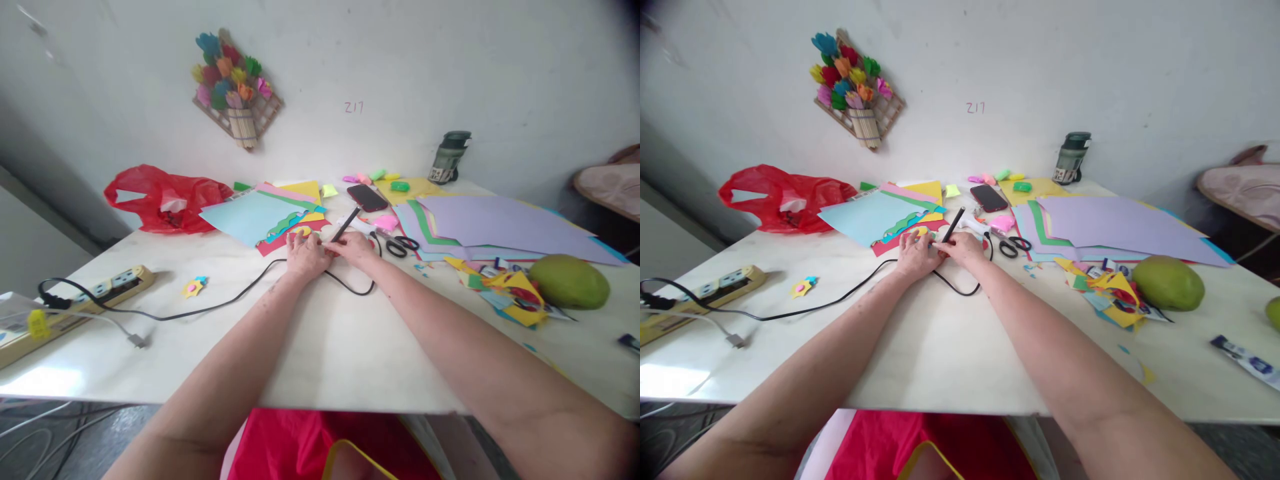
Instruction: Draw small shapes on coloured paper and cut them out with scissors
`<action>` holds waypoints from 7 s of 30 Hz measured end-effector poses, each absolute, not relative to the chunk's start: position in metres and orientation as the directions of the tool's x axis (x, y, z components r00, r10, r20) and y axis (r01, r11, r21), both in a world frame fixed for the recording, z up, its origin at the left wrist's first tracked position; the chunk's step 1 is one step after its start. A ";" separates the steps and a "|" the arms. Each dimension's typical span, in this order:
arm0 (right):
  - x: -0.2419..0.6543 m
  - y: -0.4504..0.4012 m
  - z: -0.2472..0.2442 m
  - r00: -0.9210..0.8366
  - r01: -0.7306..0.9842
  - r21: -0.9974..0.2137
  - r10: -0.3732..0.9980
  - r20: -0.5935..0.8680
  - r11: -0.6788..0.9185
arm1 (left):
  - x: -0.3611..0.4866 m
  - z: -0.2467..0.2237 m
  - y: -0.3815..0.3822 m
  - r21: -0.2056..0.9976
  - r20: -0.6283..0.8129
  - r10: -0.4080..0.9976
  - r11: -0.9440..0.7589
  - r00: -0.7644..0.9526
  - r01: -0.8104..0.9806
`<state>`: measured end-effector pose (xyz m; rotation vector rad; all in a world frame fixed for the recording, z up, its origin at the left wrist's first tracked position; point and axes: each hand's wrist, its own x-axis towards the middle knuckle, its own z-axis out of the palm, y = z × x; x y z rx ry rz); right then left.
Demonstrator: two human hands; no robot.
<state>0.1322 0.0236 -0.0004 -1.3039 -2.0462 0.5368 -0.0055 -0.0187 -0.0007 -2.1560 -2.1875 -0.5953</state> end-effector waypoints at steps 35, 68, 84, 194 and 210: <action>0.132 0.024 0.001 -0.292 0.673 -0.606 0.905 0.310 0.425 | -0.006 -0.001 -0.019 0.256 0.271 0.962 -0.028 -0.044 0.966; 0.135 0.039 0.000 -0.246 0.535 -0.783 0.946 0.213 0.316 | -0.002 0.007 -0.023 0.305 0.224 0.972 -0.001 -0.071 0.952; 0.134 0.046 -0.015 -0.138 0.428 -0.850 0.952 0.274 0.306 | 0.000 0.010 -0.024 0.315 0.197 0.977 0.019 -0.085 0.949; 0.132 0.024 0.008 -0.057 0.755 -0.627 0.971 0.230 0.193 | -0.001 0.013 -0.025 0.282 0.245 0.969 -0.038 -0.034 0.959; 0.131 0.027 0.007 -0.080 0.791 -0.583 0.976 0.203 0.186 | 0.000 0.017 -0.027 0.336 0.199 0.977 0.000 -0.071 0.942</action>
